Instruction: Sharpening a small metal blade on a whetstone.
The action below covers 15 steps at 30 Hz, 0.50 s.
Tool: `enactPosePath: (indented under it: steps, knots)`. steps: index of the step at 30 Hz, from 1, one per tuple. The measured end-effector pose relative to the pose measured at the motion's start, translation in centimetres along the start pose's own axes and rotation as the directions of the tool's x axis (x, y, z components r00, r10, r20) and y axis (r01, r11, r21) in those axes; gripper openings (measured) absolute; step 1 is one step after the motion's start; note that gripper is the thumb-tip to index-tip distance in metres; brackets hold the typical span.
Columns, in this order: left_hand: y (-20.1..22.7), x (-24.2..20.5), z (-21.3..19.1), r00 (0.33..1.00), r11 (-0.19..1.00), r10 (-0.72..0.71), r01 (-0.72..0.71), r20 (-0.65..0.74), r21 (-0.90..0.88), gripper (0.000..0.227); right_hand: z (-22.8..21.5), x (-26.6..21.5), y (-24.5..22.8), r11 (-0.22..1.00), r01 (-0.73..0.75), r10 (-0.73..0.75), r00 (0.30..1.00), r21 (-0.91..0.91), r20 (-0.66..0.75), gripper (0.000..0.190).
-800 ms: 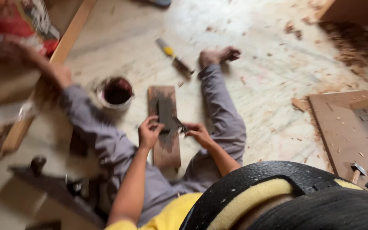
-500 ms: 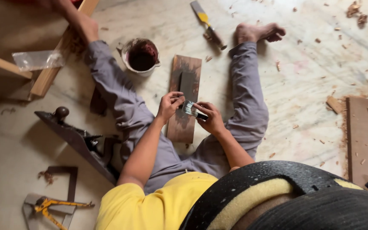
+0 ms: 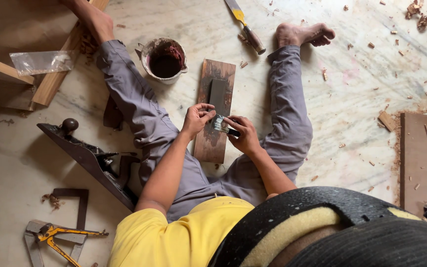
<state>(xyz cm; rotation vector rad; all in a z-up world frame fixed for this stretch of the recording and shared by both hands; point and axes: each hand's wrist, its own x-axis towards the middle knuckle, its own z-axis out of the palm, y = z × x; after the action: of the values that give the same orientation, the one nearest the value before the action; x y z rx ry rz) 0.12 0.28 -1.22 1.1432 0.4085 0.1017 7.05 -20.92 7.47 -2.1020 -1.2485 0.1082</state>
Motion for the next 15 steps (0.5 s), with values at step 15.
enactPosePath:
  steps: [15]
  knots:
    - [0.8,-0.4,0.7,0.999,0.977,0.052,-0.048,-0.01,0.206,0.035,-0.1,-0.2,0.0,0.998,-0.02,0.009,0.987,-0.065,-0.157,0.065]
